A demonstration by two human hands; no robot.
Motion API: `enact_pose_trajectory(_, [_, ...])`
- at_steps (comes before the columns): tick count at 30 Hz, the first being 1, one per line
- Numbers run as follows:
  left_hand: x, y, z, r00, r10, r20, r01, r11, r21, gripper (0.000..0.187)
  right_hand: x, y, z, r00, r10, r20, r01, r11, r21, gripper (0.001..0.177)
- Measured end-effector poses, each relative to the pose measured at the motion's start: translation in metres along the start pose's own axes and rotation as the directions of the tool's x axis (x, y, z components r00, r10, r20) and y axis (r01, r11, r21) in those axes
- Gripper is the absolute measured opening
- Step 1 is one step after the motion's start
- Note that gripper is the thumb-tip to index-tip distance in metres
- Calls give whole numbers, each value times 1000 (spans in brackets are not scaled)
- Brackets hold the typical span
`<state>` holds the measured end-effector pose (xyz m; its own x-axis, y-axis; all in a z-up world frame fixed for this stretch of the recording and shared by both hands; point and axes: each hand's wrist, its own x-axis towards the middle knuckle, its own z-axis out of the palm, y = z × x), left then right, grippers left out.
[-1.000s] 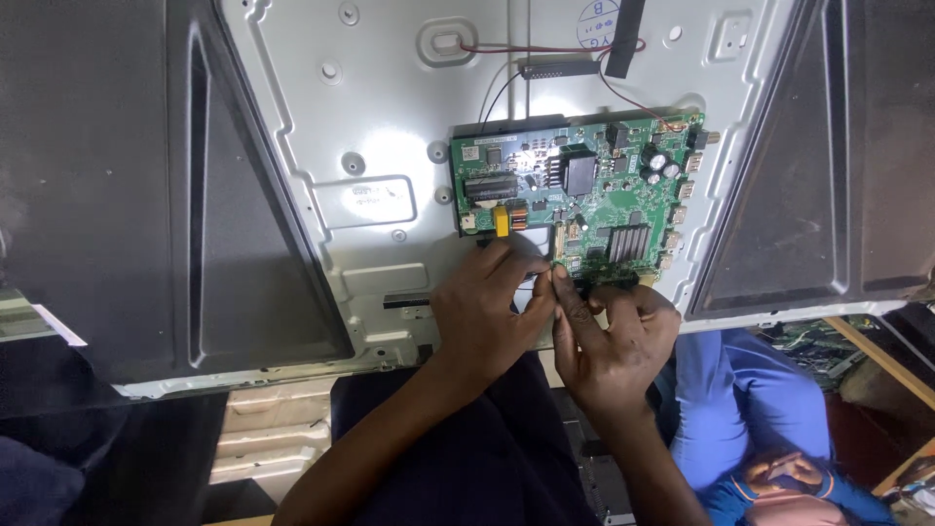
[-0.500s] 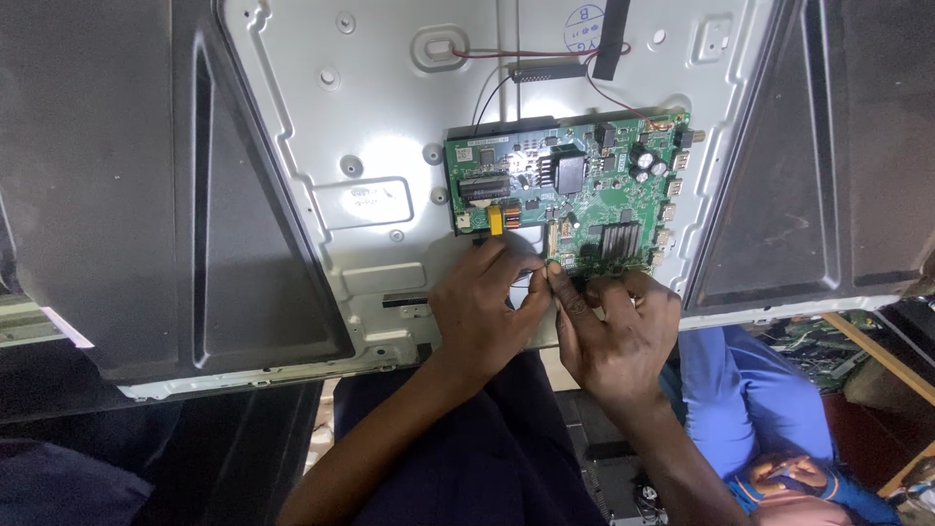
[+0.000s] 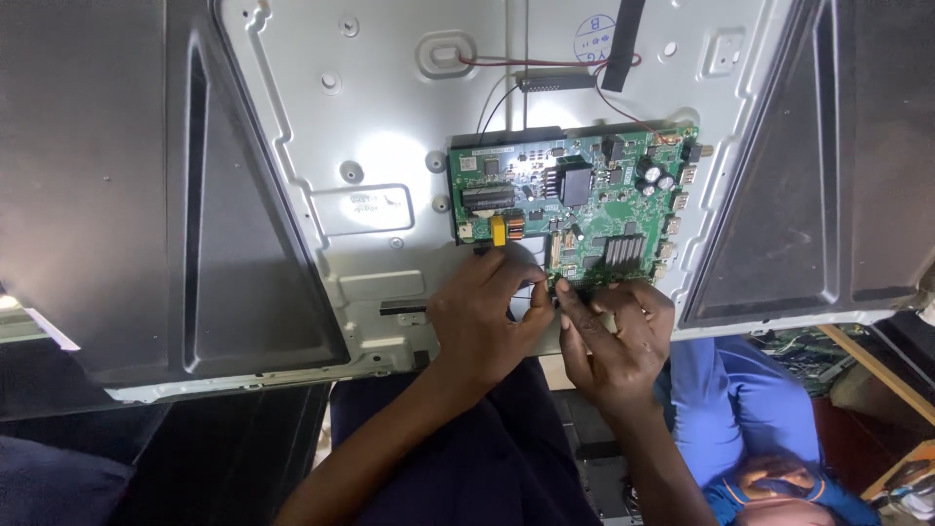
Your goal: Installing a mainboard and connecting internal cables inside a television
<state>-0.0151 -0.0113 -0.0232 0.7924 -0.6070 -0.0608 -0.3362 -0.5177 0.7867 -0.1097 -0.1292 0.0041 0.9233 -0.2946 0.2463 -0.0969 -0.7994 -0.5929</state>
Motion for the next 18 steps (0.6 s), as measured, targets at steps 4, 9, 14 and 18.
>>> enact_pose_trajectory(4, [-2, 0, 0, 1000, -24, -16, 23, 1000, -15, 14, 1, -2, 2, 1000, 19, -25, -19, 1000, 9, 25])
enact_pose_trajectory(9, [1, 1, -1, 1000, -26, -7, 26, 999, -27, 12, -6, -2, 4, 999, 41, -27, -42, 999, -15, 24])
enact_pose_trajectory(14, [2, 1, -2, 1000, 3, 4, -3, 999, -42, 12, -20, 1, 7, 998, 64, -15, -65, 993, -98, 19])
enact_pose_trajectory(18, [2, 2, -1, 1000, -3, -29, 2, 1000, -26, 11, -11, -2, 6, 997, 73, -39, -74, 997, -19, 22])
